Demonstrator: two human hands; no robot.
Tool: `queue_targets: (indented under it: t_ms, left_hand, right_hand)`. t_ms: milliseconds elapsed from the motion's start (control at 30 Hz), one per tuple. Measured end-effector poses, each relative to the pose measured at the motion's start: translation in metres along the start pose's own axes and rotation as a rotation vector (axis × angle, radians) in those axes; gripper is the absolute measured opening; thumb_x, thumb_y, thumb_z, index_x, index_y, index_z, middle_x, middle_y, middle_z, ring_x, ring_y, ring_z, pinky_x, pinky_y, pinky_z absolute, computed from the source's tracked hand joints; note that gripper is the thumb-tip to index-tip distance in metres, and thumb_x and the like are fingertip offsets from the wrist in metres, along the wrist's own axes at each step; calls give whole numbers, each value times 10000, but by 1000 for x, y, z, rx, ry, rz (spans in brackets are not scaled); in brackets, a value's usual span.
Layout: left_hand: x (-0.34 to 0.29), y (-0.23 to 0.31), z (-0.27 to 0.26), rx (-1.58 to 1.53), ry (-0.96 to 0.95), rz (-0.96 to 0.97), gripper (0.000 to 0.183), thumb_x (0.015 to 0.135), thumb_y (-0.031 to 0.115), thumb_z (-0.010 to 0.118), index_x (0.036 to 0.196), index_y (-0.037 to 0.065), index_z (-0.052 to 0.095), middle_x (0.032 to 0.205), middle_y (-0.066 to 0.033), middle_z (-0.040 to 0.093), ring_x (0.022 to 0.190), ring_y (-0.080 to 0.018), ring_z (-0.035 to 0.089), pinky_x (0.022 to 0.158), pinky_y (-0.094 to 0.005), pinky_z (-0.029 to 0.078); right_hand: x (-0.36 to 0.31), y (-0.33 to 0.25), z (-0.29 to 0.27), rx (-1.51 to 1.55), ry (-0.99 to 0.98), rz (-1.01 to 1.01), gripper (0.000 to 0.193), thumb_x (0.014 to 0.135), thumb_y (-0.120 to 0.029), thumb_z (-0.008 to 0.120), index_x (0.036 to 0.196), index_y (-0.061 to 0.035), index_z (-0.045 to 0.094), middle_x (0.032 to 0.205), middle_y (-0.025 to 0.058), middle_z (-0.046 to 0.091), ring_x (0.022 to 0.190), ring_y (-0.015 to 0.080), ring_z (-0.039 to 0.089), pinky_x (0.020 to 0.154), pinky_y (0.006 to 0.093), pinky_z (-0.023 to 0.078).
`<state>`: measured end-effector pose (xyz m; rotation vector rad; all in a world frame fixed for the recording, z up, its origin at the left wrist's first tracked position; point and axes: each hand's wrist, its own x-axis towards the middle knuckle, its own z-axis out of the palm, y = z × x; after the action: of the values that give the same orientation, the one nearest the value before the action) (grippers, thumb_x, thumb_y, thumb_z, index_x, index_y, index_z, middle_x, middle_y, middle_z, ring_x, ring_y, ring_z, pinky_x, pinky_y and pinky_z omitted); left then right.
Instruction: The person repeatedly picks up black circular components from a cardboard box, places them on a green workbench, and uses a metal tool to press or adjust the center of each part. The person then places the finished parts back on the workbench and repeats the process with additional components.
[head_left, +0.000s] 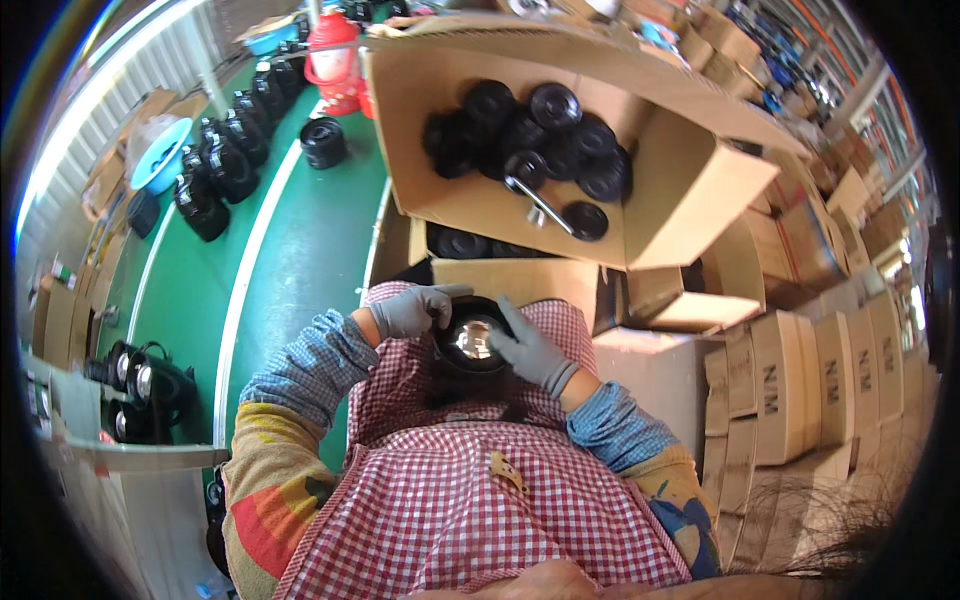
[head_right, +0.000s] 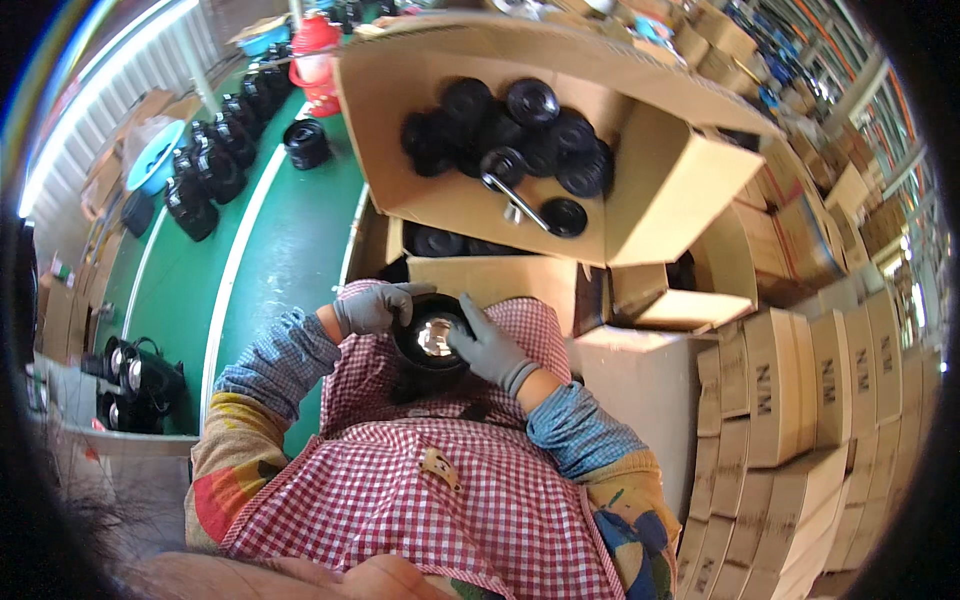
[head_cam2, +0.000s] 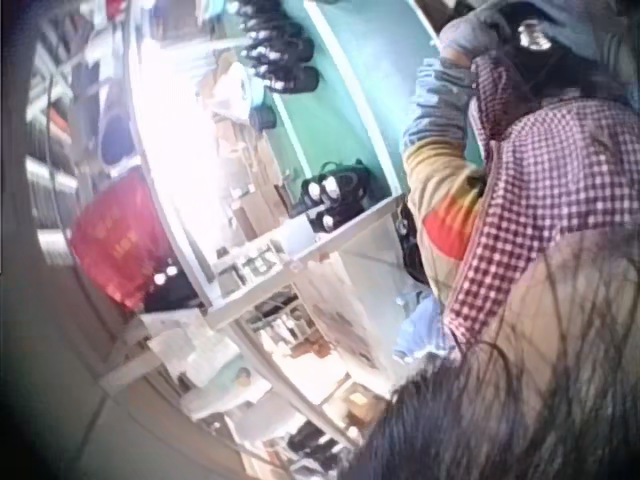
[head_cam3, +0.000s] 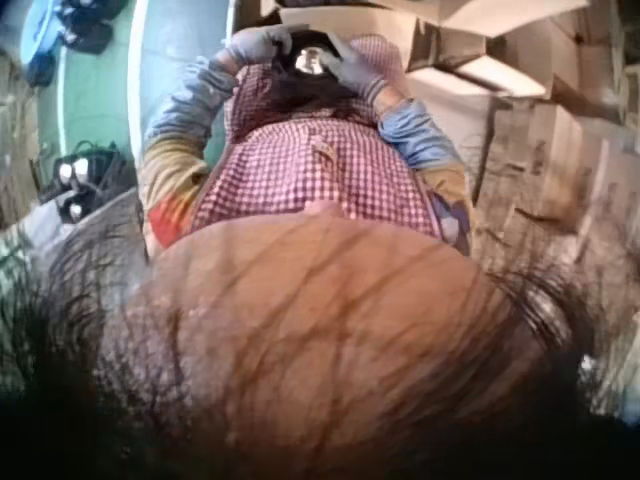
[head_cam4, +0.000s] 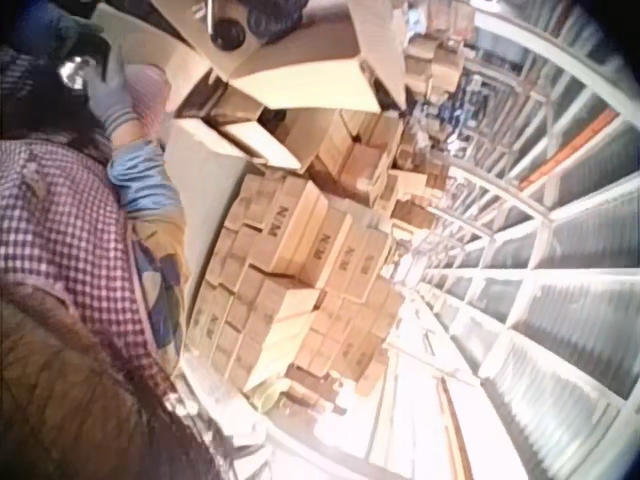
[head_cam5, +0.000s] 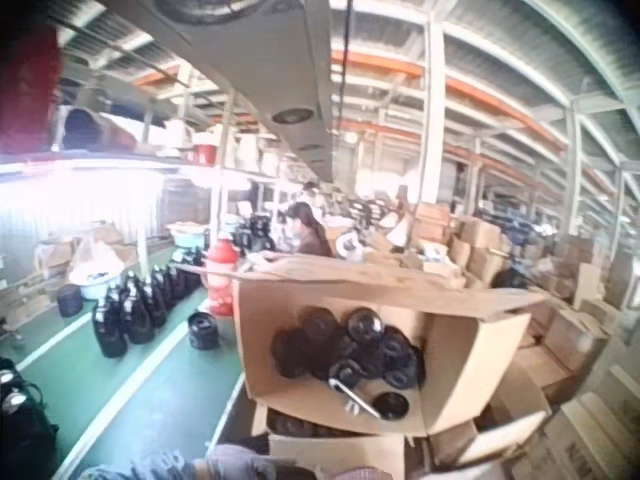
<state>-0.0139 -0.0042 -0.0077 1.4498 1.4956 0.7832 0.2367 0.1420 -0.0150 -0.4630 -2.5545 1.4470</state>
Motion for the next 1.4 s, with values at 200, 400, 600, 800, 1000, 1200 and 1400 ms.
queue_targets:
  t_ms: [200, 400, 600, 800, 1000, 1200, 1400]
  left_hand:
    - [53, -26, 19, 313, -111, 6, 451, 674, -167, 492, 987, 40, 740, 1375, -173, 613, 1249, -354, 584, 1065, -377, 458]
    - [44, -32, 6, 3, 258, 188, 401, 782, -136, 551, 1108, 33, 712, 1355, -168, 618, 1260, -302, 595, 1057, -374, 479]
    - [32, -33, -21, -29, 593, 83, 280, 895, -64, 567, 1144, -6, 681, 1224, -126, 668, 1100, -240, 650, 991, -347, 517]
    - [48, -18, -27, 12, 595, 201, 271, 894, -53, 575, 1137, -1, 684, 1218, -158, 665, 1097, -270, 661, 966, -357, 530]
    - [97, 65, -10, 586, 642, 498, 645, 715, 95, 815, 1319, 73, 590, 1417, -208, 518, 1298, -412, 516, 1115, -485, 405]
    - [72, 57, 3, 116, 620, 376, 455, 789, 11, 778, 1214, 45, 621, 1132, -125, 664, 1044, -266, 662, 935, -364, 523]
    - [62, 32, 18, -245, 328, 245, 453, 838, 83, 800, 1234, 45, 583, 1218, -88, 603, 1095, -201, 596, 962, -337, 490]
  right_hand:
    - [-20, 10, -21, -125, 35, 211, 583, 964, -466, 616, 1365, -45, 571, 1266, 252, 648, 1165, 397, 640, 1004, 427, 507]
    - [102, 143, -127, -667, 530, 227, 515, 937, -330, 572, 1428, -178, 527, 1389, 178, 592, 1172, 391, 618, 954, 501, 512]
    - [156, 246, -174, -1169, 214, 427, 569, 889, -406, 623, 1409, -190, 541, 1597, 78, 377, 1498, 329, 266, 1198, 603, 135]
    - [115, 241, -202, -751, 613, 118, 226, 935, -293, 661, 1092, -132, 690, 1358, 84, 623, 1199, 308, 587, 1046, 457, 451]
    - [67, 43, -99, 1403, 543, 92, 466, 1086, -388, 454, 1345, -17, 567, 1368, 122, 628, 1236, 219, 608, 1062, 372, 498]
    - [39, 34, -87, 445, 485, 45, 469, 1091, -355, 461, 1290, 43, 608, 1291, 134, 656, 1224, 221, 597, 1069, 335, 454]
    - [41, 28, -66, 533, 89, -179, 451, 1086, -274, 364, 1214, 53, 647, 1303, 179, 654, 1223, 245, 616, 1066, 355, 471]
